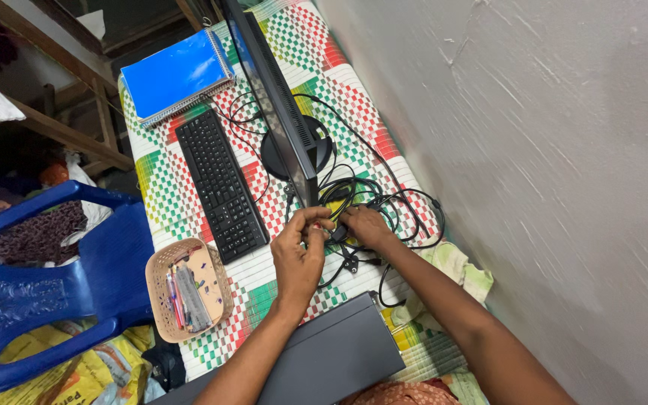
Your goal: The person wipes the exterior of a desktop computer tower with a cloth, then picks up a power cable and plugs it into the back of the tower.
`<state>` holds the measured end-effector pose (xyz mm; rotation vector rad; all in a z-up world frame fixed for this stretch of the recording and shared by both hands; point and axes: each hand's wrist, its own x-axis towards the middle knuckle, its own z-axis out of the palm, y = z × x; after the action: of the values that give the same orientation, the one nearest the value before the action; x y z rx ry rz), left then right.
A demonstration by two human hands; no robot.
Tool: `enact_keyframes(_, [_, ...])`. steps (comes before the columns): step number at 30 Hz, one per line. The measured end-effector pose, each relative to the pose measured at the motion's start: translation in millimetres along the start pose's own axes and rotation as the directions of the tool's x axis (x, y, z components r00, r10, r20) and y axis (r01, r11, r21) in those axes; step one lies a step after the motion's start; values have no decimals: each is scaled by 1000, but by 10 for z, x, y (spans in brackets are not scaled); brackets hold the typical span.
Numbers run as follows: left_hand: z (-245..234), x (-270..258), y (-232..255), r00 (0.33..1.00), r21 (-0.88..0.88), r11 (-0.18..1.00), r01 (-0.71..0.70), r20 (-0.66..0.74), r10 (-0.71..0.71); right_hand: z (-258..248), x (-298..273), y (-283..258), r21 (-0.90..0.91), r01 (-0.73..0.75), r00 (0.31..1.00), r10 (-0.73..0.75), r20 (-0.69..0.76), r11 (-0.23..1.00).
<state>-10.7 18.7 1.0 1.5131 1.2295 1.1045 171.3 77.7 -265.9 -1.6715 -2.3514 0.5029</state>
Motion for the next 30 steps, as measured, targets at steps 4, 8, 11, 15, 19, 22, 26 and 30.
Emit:
enact_keyframes(4, [14, 10, -1, 999, 1, 999, -36, 3, 36, -369, -294, -15, 172, 40, 987, -12, -160, 984])
enact_keyframes(8, [22, -7, 16, 1000, 37, 999, 9, 14, -9, -771, -553, -64, 390, 21, 974, 70, -217, 921])
enact_keyframes(11, [30, -11, 37, 999, 41, 998, -36, 24, 35, -1058, -768, -109, 508, 72, 940, 111, -321, 858])
enact_keyframes(15, [32, -14, 37, 999, 54, 998, -30, 33, 28, -1357, -995, -189, 591, 76, 909, 187, -371, 803])
enact_keyframes(19, [30, -17, -3, 998, 59, 997, -48, 41, 46, -1585, -1190, -299, 641, 151, 875, 201, -441, 752])
enact_keyframes(22, [24, -6, -52, 993, 27, 993, -114, 30, 113, -1770, -1329, -362, 536, 183, 840, 153, -521, 824])
enact_keyframes(26, [-40, -2, -155, 993, 31, 992, -120, 21, 119, -1961, -1552, -437, 424, 187, 822, 95, -562, 886])
enact_keyframes(30, [-108, -22, -178, 993, 40, 993, -113, 21, 112, -2023, -1780, -538, 315, 189, 759, 66, -647, 930])
